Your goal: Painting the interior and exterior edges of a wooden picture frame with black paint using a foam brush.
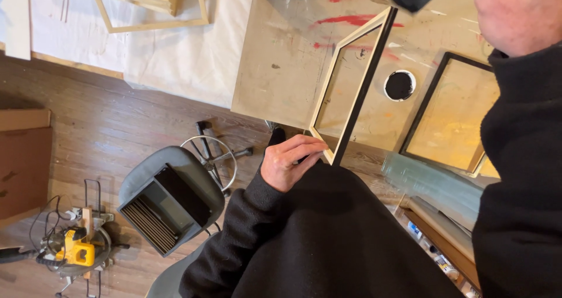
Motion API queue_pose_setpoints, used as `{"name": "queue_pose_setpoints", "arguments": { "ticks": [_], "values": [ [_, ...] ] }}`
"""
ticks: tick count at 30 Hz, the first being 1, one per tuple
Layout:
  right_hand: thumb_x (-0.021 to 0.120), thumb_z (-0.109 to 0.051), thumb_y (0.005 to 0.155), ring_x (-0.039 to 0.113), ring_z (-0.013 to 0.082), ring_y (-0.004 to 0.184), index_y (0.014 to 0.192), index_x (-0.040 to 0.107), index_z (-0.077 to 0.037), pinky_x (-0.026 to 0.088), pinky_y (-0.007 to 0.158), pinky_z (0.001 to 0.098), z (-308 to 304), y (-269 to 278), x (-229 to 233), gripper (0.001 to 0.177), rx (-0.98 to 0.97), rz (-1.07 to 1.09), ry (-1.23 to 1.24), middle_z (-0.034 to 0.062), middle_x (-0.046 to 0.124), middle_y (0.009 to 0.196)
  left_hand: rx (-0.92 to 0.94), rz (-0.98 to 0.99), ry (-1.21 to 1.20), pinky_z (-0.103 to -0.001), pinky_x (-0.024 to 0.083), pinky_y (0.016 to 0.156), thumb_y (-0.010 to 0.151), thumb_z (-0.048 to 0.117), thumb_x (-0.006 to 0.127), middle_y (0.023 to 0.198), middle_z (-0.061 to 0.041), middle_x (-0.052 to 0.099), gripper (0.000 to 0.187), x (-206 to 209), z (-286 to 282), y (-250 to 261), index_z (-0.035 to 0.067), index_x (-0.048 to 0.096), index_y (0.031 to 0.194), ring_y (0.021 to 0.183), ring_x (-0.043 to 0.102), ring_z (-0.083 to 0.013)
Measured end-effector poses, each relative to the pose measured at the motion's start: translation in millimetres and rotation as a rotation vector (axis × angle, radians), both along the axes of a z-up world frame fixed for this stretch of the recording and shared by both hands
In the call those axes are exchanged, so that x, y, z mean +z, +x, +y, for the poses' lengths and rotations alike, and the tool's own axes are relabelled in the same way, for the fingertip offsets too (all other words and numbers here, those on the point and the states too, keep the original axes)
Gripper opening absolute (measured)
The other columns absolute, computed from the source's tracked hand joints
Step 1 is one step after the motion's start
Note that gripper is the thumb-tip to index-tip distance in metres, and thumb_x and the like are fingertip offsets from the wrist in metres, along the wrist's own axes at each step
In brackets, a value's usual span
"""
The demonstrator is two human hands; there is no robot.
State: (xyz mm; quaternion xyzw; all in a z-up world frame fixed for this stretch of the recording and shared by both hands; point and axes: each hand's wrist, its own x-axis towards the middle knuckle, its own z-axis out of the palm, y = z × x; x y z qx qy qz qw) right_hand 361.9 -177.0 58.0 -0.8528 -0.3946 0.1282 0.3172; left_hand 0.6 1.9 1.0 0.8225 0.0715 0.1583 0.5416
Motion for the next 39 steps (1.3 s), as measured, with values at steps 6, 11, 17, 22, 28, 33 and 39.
{"name": "queue_pose_setpoints", "arguments": {
  "ticks": [6, 11, 17, 22, 28, 33, 39],
  "values": [
    [0.059, -0.018, 0.121, 0.050, 0.0062, 0.066, 0.095, 0.060, 0.001, 0.037, 0.060, 0.0231, 23.4, -36.8, 42.9, 0.032, -0.101, 0.317, 0.224, 0.0025, 0.058, 0.080, 0.039, -0.005, -0.018, -0.031, 0.062, 0.082, 0.090, 0.003, 0.078, 0.110, -0.006, 0.074, 0.021, -0.4, -0.1, -2.2, 0.009, 0.073, 0.110, 0.096, 0.075, -0.0235],
    [0.062, -0.013, 0.117, 0.058, 0.0036, 0.077, 0.111, 0.064, 0.001, 0.046, 0.068, 0.0181, 56.6, -57.9, 73.6, 0.016, 0.081, 0.301, 0.206, -0.0030, 0.061, 0.093, -0.010, -0.010, -0.045, -0.031, 0.061, 0.082, 0.092, 0.003, 0.077, 0.110, -0.006, 0.073, 0.020, 0.2, 0.2, -1.0, 0.008, 0.073, 0.111, 0.096, 0.075, -0.0238],
    [0.056, -0.017, 0.115, 0.045, 0.0077, 0.064, 0.093, 0.058, 0.002, 0.032, 0.060, 0.0212, 1.3, -1.2, -0.5, 0.030, -0.128, 0.243, 0.160, 0.0025, 0.055, 0.077, 0.003, 0.014, -0.025, -0.031, 0.061, 0.080, 0.091, 0.003, 0.077, 0.110, -0.006, 0.074, 0.022, -1.2, 0.6, -3.2, 0.009, 0.073, 0.112, 0.095, 0.075, -0.0242],
    [0.058, -0.012, 0.120, 0.051, 0.0049, 0.069, 0.099, 0.062, 0.002, 0.040, 0.066, 0.0198, 37.6, -32.5, 46.4, 0.025, 0.051, 0.192, 0.159, -0.0019, 0.057, 0.081, 0.005, 0.002, -0.021, -0.031, 0.061, 0.080, 0.091, 0.003, 0.078, 0.110, -0.006, 0.073, 0.022, -1.2, 1.2, -3.2, 0.009, 0.073, 0.112, 0.095, 0.074, -0.0242],
    [0.060, -0.015, 0.124, 0.049, 0.0057, 0.065, 0.096, 0.063, 0.000, 0.035, 0.060, 0.0222, 17.9, -10.0, 21.8, 0.031, -0.123, 0.226, 0.130, -0.0015, 0.056, 0.076, 0.007, -0.004, -0.024, -0.031, 0.061, 0.081, 0.091, 0.002, 0.077, 0.110, -0.006, 0.073, 0.022, -0.4, 1.3, -1.1, 0.008, 0.073, 0.111, 0.096, 0.075, -0.0242],
    [0.060, -0.016, 0.122, 0.046, 0.0070, 0.064, 0.091, 0.059, -0.001, 0.032, 0.059, 0.0226, 14.5, -21.0, 26.9, 0.035, -0.136, 0.292, 0.126, 0.0004, 0.054, 0.075, -0.005, -0.009, -0.034, -0.031, 0.061, 0.081, 0.090, 0.002, 0.078, 0.109, -0.006, 0.074, 0.022, -0.7, -0.9, -0.5, 0.008, 0.073, 0.111, 0.095, 0.075, -0.0241],
    [0.061, -0.020, 0.117, 0.055, 0.0066, 0.071, 0.099, 0.061, -0.002, 0.042, 0.068, 0.0215, 21.7, -32.7, 31.9, 0.026, -0.023, 0.269, 0.171, -0.0001, 0.059, 0.081, 0.001, 0.016, -0.049, -0.031, 0.061, 0.080, 0.091, 0.003, 0.078, 0.108, -0.006, 0.074, 0.020, -0.6, -0.4, -3.7, 0.008, 0.074, 0.110, 0.094, 0.075, -0.0232]
  ]
}}
